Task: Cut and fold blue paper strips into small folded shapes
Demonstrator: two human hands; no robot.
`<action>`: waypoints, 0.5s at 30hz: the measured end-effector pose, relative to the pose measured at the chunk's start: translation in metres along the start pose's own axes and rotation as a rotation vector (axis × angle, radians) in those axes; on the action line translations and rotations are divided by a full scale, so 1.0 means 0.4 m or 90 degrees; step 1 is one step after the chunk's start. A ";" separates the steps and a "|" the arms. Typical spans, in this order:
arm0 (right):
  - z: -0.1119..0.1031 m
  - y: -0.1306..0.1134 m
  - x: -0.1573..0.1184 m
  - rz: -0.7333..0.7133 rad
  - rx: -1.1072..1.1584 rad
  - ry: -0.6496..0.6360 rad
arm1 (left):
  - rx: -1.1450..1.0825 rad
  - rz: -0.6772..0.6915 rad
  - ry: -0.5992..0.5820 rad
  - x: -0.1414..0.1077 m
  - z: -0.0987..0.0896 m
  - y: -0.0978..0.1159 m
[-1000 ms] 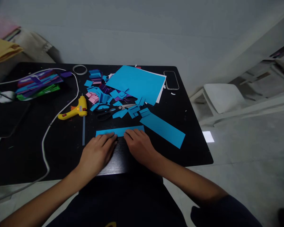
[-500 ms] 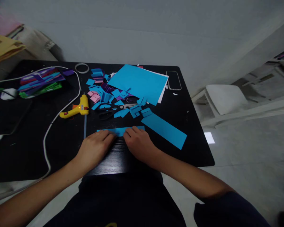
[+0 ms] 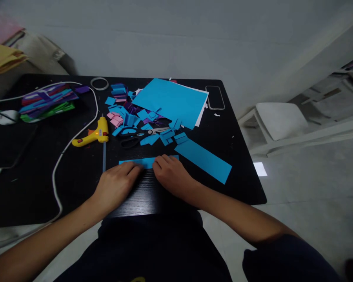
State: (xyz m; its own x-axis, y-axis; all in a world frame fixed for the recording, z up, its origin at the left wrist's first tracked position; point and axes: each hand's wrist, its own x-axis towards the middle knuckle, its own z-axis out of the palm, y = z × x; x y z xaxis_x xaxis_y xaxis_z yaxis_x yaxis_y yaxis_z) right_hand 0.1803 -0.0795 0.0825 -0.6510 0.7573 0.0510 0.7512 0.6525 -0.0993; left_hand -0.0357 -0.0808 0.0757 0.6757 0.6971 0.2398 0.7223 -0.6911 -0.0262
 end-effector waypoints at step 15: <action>0.054 -0.045 -0.045 0.048 0.006 0.124 | 0.043 -0.024 0.022 -0.029 0.010 0.046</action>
State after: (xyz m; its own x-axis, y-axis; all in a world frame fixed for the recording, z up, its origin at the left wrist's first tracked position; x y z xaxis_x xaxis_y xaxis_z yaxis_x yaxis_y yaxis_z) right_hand 0.1764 -0.1055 0.0618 -0.5596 0.7951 0.2336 0.7952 0.5946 -0.1189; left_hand -0.0297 -0.1009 0.0683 0.6430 0.7147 0.2751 0.7562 -0.6493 -0.0808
